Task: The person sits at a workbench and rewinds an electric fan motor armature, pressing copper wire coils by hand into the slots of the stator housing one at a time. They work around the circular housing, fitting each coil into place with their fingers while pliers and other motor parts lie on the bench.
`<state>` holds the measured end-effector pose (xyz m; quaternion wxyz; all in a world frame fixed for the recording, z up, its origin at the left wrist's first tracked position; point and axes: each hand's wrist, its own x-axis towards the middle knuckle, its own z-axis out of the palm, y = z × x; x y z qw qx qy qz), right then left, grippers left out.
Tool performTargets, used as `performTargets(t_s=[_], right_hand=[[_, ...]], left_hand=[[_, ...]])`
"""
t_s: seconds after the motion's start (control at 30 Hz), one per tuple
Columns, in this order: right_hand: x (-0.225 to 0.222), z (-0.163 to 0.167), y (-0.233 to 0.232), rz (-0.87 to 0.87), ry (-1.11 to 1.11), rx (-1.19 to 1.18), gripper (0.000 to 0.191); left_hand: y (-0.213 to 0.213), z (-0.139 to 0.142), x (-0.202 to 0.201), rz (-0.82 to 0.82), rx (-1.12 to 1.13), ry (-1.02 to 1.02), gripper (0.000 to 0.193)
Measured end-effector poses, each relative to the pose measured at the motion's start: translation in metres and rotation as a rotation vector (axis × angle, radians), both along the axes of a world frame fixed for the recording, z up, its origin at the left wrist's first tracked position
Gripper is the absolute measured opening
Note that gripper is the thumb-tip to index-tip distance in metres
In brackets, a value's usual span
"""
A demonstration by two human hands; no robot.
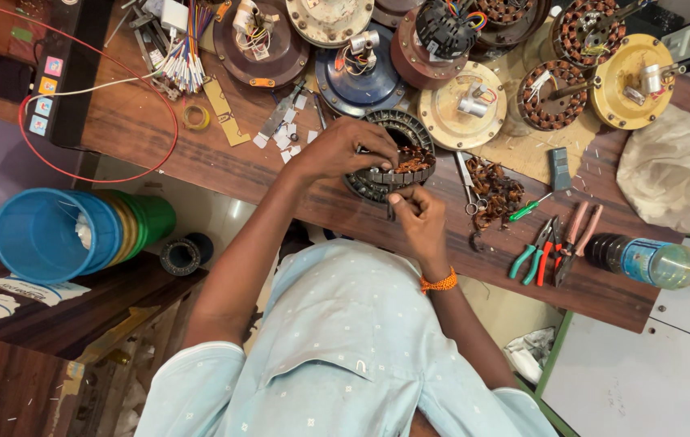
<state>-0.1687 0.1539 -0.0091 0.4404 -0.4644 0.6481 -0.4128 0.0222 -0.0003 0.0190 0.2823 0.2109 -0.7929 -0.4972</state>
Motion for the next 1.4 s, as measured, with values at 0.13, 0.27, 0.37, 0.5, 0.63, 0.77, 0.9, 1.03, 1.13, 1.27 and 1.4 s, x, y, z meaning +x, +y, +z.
performTargets(t_s=[0.13,0.27,0.37,0.5,0.63,0.77,0.9,1.03,1.13,1.27,1.4], right_hand=[[-0.003,-0.022,0.011,0.019,-0.236,-0.012,0.017],[-0.009,-0.036,0.018,0.014,-0.383,0.059,0.016],[-0.011,-0.046,0.017,0.025,-0.295,0.029,0.017],[-0.025,-0.040,0.013,-0.107,-0.039,0.035,0.017],[-0.040,-0.004,-0.002,-0.132,0.111,-0.198,0.008],[-0.044,0.039,-0.017,0.028,0.367,-0.337,0.004],[-0.037,0.060,-0.039,0.172,0.516,-0.433,0.005],[-0.035,0.064,-0.059,0.263,0.489,-0.460,0.007],[-0.039,0.063,-0.067,0.294,0.509,-0.540,0.008],[-0.039,0.063,-0.075,0.213,0.556,-0.471,0.013],[-0.034,0.066,-0.067,0.131,0.469,-0.396,0.013]], left_hand=[[-0.001,0.014,-0.001,-0.013,-0.113,-0.111,0.019],[-0.001,0.029,-0.002,0.003,-0.149,-0.189,0.018],[0.001,0.041,-0.004,0.022,-0.187,-0.220,0.017],[0.019,0.053,-0.003,0.091,-0.133,-0.360,0.026],[0.056,0.048,-0.012,0.275,-0.304,-0.273,0.038],[0.074,0.031,-0.023,0.463,-0.426,-0.174,0.037],[0.085,0.021,-0.029,0.586,-0.541,-0.147,0.038],[0.087,0.024,-0.031,0.621,-0.420,-0.135,0.034],[0.086,0.025,-0.039,0.645,-0.119,-0.139,0.029],[0.061,0.012,-0.053,0.620,0.149,-0.144,0.027],[0.036,-0.006,-0.046,0.331,0.411,0.044,0.019]])
